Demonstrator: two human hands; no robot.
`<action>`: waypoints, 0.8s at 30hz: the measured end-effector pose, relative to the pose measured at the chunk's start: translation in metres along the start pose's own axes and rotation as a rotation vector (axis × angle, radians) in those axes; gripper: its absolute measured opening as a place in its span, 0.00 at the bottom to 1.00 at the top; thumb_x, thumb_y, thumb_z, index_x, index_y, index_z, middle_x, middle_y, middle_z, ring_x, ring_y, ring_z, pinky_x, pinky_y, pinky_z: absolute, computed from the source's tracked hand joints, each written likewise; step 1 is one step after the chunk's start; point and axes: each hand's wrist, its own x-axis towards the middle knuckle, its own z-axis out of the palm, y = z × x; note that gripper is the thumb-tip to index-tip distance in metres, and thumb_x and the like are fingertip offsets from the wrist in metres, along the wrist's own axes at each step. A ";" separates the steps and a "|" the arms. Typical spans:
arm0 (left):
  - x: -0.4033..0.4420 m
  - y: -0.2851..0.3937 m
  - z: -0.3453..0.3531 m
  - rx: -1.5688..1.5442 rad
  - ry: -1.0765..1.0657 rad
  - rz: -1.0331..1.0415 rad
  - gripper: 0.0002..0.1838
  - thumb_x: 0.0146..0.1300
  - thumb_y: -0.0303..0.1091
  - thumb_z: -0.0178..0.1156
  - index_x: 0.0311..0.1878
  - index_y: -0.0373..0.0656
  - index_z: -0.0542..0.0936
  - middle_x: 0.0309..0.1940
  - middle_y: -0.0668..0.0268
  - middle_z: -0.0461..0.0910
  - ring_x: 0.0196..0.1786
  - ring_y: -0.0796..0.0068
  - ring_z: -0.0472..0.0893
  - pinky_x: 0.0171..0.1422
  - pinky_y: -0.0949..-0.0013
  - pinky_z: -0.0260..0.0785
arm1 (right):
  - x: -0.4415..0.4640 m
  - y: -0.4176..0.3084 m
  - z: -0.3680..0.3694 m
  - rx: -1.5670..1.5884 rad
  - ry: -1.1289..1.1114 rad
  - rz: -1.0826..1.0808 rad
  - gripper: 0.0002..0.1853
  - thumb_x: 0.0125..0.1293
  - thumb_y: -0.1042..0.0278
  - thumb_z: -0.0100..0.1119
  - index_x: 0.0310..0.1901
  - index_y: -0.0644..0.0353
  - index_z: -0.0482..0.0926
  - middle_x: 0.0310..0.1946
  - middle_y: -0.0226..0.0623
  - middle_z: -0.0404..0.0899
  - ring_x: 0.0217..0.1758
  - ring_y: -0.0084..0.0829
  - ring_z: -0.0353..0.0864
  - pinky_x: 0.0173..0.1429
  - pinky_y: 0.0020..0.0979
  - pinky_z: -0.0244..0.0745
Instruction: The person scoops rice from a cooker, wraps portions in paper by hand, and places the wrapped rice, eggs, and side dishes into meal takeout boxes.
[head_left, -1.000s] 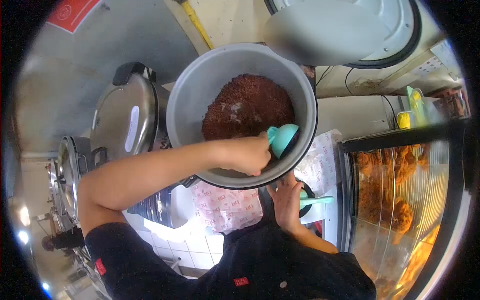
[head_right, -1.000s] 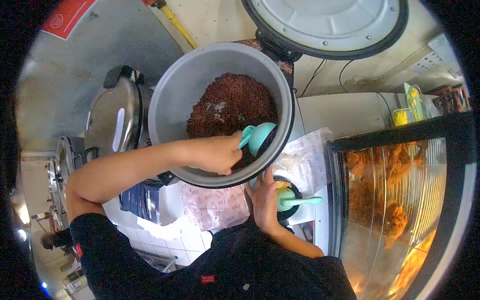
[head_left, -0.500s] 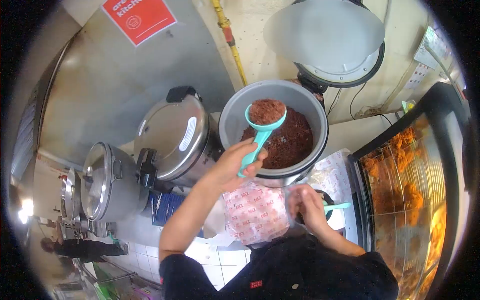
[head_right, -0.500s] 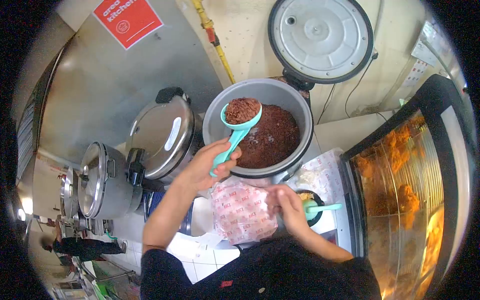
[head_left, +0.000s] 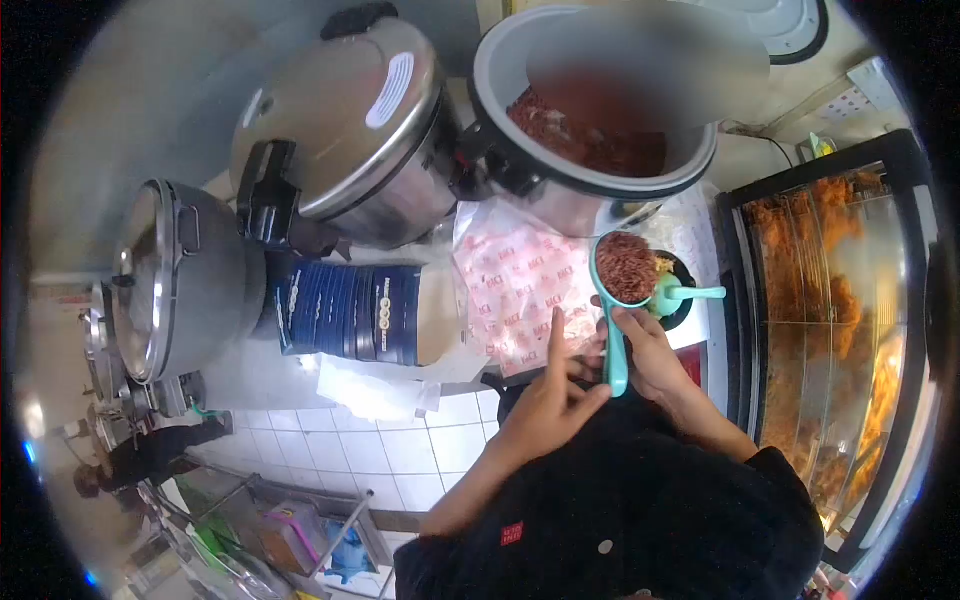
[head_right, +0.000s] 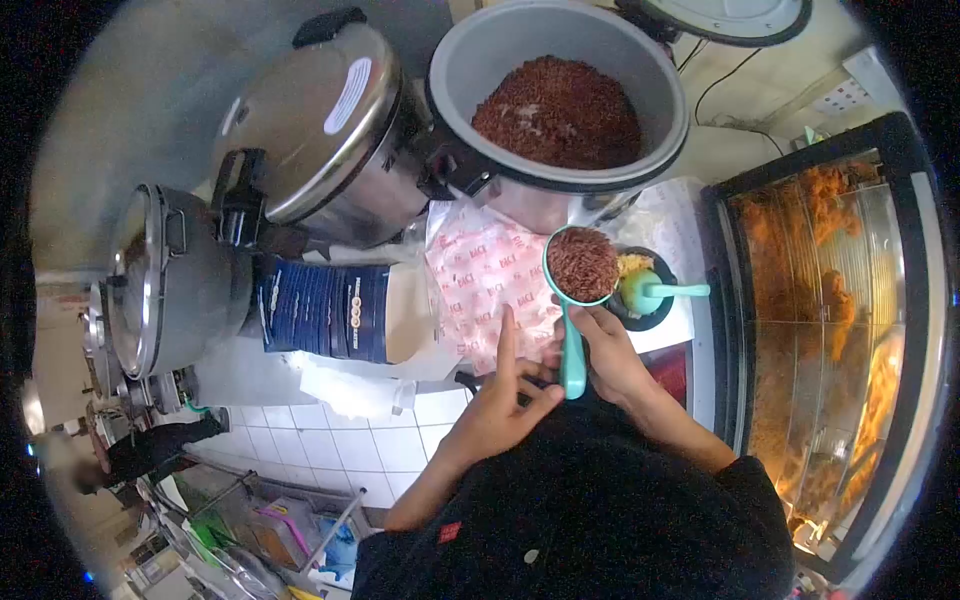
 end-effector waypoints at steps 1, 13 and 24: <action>-0.005 -0.027 -0.010 0.128 0.046 -0.067 0.52 0.70 0.36 0.65 0.82 0.44 0.36 0.50 0.52 0.79 0.40 0.63 0.84 0.46 0.65 0.78 | 0.006 0.014 -0.010 -0.038 0.015 0.024 0.18 0.81 0.60 0.45 0.64 0.62 0.69 0.34 0.32 0.76 0.29 0.27 0.81 0.33 0.31 0.81; 0.010 -0.199 -0.057 1.010 0.340 0.149 0.35 0.55 0.44 0.72 0.68 0.52 0.75 0.73 0.69 0.67 0.76 0.66 0.63 0.71 0.48 0.51 | 0.098 0.112 -0.028 -1.447 0.182 -0.768 0.34 0.68 0.76 0.54 0.76 0.60 0.61 0.39 0.44 0.77 0.38 0.41 0.82 0.44 0.40 0.79; 0.005 -0.206 -0.057 1.024 0.329 0.130 0.30 0.57 0.44 0.70 0.66 0.55 0.77 0.73 0.73 0.68 0.76 0.69 0.65 0.69 0.47 0.49 | 0.117 0.137 -0.043 -1.790 0.171 -0.825 0.41 0.60 0.74 0.59 0.78 0.46 0.61 0.38 0.39 0.75 0.35 0.39 0.81 0.39 0.42 0.79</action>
